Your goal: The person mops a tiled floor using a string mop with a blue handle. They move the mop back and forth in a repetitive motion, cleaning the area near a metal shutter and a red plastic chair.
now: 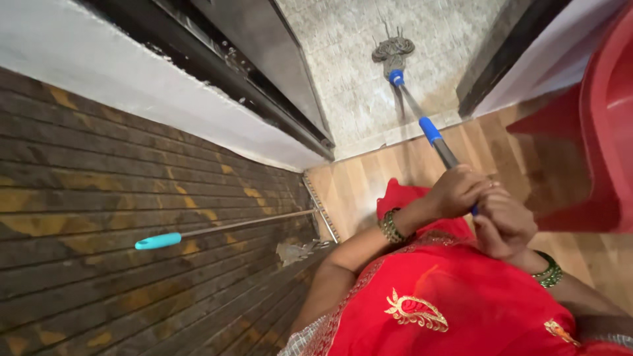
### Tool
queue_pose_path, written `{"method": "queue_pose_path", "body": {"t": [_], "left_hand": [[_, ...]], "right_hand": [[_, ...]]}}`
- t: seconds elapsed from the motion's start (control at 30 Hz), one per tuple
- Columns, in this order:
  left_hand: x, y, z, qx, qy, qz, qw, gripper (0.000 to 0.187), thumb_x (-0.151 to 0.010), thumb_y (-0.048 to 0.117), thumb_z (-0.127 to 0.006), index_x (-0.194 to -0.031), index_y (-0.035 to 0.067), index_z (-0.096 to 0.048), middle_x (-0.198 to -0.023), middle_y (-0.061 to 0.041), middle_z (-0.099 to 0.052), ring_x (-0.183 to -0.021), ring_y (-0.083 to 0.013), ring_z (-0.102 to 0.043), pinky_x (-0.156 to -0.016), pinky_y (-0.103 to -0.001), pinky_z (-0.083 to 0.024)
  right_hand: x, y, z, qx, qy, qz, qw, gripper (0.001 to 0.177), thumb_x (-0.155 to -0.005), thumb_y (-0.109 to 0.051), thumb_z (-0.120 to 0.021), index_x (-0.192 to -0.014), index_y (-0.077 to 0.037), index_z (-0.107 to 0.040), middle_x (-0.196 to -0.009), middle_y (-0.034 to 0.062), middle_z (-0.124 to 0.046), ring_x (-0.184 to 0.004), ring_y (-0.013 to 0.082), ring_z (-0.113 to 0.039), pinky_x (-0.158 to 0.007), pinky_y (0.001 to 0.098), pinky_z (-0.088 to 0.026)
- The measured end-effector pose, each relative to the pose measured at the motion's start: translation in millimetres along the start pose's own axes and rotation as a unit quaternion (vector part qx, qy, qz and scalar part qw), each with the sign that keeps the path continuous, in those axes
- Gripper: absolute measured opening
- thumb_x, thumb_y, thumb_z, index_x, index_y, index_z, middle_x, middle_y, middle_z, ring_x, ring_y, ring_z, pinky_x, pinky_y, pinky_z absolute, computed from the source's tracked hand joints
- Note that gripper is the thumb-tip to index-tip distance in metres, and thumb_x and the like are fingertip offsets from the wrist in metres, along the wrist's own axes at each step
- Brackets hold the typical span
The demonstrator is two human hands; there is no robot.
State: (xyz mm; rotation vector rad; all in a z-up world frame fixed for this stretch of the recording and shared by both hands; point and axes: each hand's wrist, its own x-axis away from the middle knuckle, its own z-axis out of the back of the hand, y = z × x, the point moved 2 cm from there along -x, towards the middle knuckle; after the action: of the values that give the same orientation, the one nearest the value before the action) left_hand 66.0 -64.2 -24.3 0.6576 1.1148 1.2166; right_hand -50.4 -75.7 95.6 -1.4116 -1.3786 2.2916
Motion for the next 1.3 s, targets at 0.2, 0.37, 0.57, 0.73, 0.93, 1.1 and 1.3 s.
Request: {"method": "queue_pose_path", "body": {"t": [0.2, 0.37, 0.57, 0.73, 0.93, 1.1, 1.3], "left_hand": [[53, 33, 39, -0.006, 0.045, -0.134, 0.99, 0.033, -0.09, 0.031, -0.056, -0.071, 0.004, -0.064, -0.07, -0.012, -0.063, -0.066, -0.0309, -0.062, -0.066, -0.041, -0.05], [43, 1, 67, 0.038, 0.04, -0.252, 0.966, 0.034, -0.086, 0.031, -0.058, -0.07, 0.001, -0.062, -0.071, -0.01, -0.064, -0.067, -0.0285, -0.064, -0.074, -0.04, -0.056], [-14, -89, 67, 0.048, 0.0, -0.227, 0.973, 0.037, -0.092, 0.03, -0.051, -0.068, 0.003, -0.062, -0.068, -0.01, -0.064, -0.07, -0.0293, -0.064, -0.077, -0.038, -0.057], [-86, -179, 69, 0.018, -0.057, -0.144, 0.988, 0.046, -0.097, 0.032, -0.048, -0.065, 0.007, -0.07, -0.065, -0.01, -0.067, -0.065, -0.0261, -0.065, -0.074, -0.038, -0.057], [-169, -281, 77, -0.023, 0.008, -0.144, 0.989, 0.041, -0.093, 0.034, -0.051, -0.089, 0.003, -0.078, -0.096, -0.016, -0.075, -0.103, -0.0342, -0.066, -0.099, -0.044, -0.05], [-165, -326, 44, -0.144, 0.133, -0.196, 0.961, 0.039, -0.099, 0.027, -0.048, -0.103, -0.003, -0.072, -0.11, -0.019, -0.07, -0.117, -0.0385, -0.06, -0.114, -0.052, -0.038], [-134, -280, 14, -0.009, 0.024, -0.097, 0.995, 0.033, -0.092, 0.031, -0.051, -0.088, 0.011, -0.077, -0.094, -0.01, -0.074, -0.097, -0.0293, -0.067, -0.101, -0.046, -0.047]], "right_hand": [[-23, -22, -42, -0.129, -0.246, 0.155, 0.948, 0.03, -0.075, -0.006, -0.077, -0.061, -0.009, -0.051, -0.057, 0.0077, -0.048, -0.055, 0.0271, -0.054, -0.06, 0.0423, -0.044], [-39, -9, -66, -0.143, -0.266, 0.106, 0.947, 0.03, -0.081, -0.007, -0.076, -0.062, -0.009, -0.053, -0.059, 0.0074, -0.053, -0.058, 0.0285, -0.056, -0.063, 0.0404, -0.047], [-61, 61, -59, -0.08, -0.184, 0.141, 0.969, 0.031, -0.081, -0.003, -0.07, -0.059, -0.007, -0.047, -0.056, 0.0086, -0.047, -0.05, 0.0277, -0.05, -0.062, 0.0397, -0.049], [-94, 141, -44, 0.002, -0.139, 0.093, 0.986, 0.037, -0.078, 0.002, -0.07, -0.055, -0.007, -0.042, -0.053, 0.0108, -0.041, -0.048, 0.0287, -0.047, -0.055, 0.0396, -0.043], [-129, 254, -25, 0.097, -0.096, 0.068, 0.988, 0.039, -0.083, 0.001, -0.071, -0.058, -0.005, -0.041, -0.061, 0.0133, -0.047, -0.057, 0.0326, -0.053, -0.06, 0.0414, -0.044], [-116, 303, -15, 0.137, -0.084, 0.021, 0.987, 0.039, -0.086, 0.002, -0.072, -0.06, -0.005, -0.043, -0.065, 0.0132, -0.052, -0.063, 0.0317, -0.057, -0.067, 0.0412, -0.048], [-69, 243, -7, 0.147, -0.043, -0.025, 0.988, 0.027, -0.084, 0.003, -0.07, -0.066, -0.001, -0.051, -0.072, 0.0154, -0.058, -0.069, 0.0323, -0.061, -0.072, 0.0409, -0.049]]}}
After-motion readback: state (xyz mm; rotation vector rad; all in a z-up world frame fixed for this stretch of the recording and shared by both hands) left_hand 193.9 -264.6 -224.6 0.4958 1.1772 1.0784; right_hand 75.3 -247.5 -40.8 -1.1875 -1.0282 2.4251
